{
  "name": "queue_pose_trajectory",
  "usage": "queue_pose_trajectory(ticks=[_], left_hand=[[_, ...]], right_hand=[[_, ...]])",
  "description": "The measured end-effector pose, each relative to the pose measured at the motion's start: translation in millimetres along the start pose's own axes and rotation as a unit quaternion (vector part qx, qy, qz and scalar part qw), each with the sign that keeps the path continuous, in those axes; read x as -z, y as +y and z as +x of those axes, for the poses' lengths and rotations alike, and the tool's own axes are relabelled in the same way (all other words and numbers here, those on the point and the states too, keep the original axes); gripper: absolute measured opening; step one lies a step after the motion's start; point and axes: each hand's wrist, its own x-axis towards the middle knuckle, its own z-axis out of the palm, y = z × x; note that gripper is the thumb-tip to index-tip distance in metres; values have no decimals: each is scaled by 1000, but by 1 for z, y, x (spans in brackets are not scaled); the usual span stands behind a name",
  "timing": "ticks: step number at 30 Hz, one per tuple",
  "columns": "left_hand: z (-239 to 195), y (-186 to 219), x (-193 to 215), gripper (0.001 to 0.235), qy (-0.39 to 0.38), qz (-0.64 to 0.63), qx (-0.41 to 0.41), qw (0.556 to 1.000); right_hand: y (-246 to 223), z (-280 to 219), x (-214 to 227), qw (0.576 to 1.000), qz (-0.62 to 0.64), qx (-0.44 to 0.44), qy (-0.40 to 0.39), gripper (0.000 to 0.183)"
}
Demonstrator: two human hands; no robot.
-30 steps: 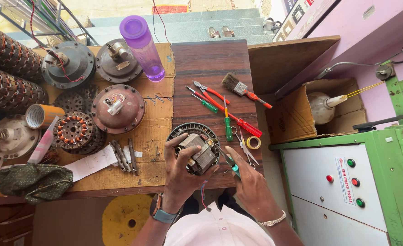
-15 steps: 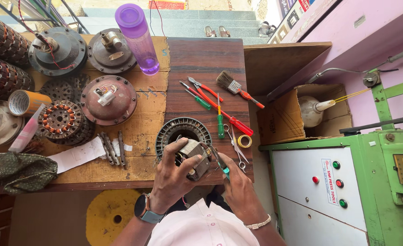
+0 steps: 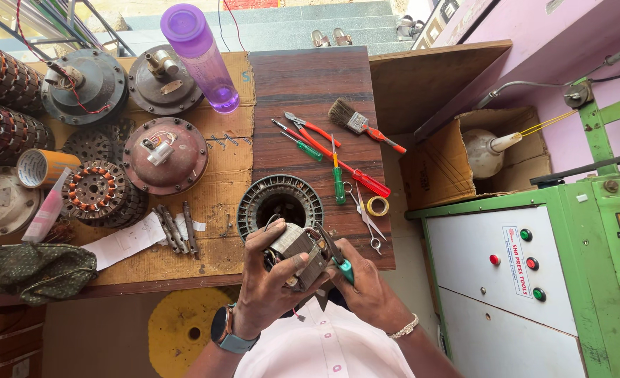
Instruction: The person uses pliers and a screwdriver to strip insulation and adjust wires on a small electrical motor component. The person repeatedly cuts and twists wires while holding the motor part over a workbench cluttered with tools and other motor parts.
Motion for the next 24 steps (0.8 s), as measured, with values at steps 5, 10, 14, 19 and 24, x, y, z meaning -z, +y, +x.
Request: queue_pose_trajectory(ticks=[5,10,14,19,24], left_hand=[[2,-2,7,83,-13,-124,-30,992],[7,-3,1,87,-22,-167,-34,985],[11,-9,-2,86,-9,-191,1,982],[12,-13,-4,89,10,-202,32,979],[16,-21,-8,95,101,-276,100,950]], right_hand=[[16,-18,10,880,400,-127,-225,37],[9,-21,27,838,452,-110,-284,45],[-5,-21,27,926,303,-105,-200,50],[-12,-24,23,932,293,-116,-178,62],[-8,-28,28,957,210,-140,-140,75]])
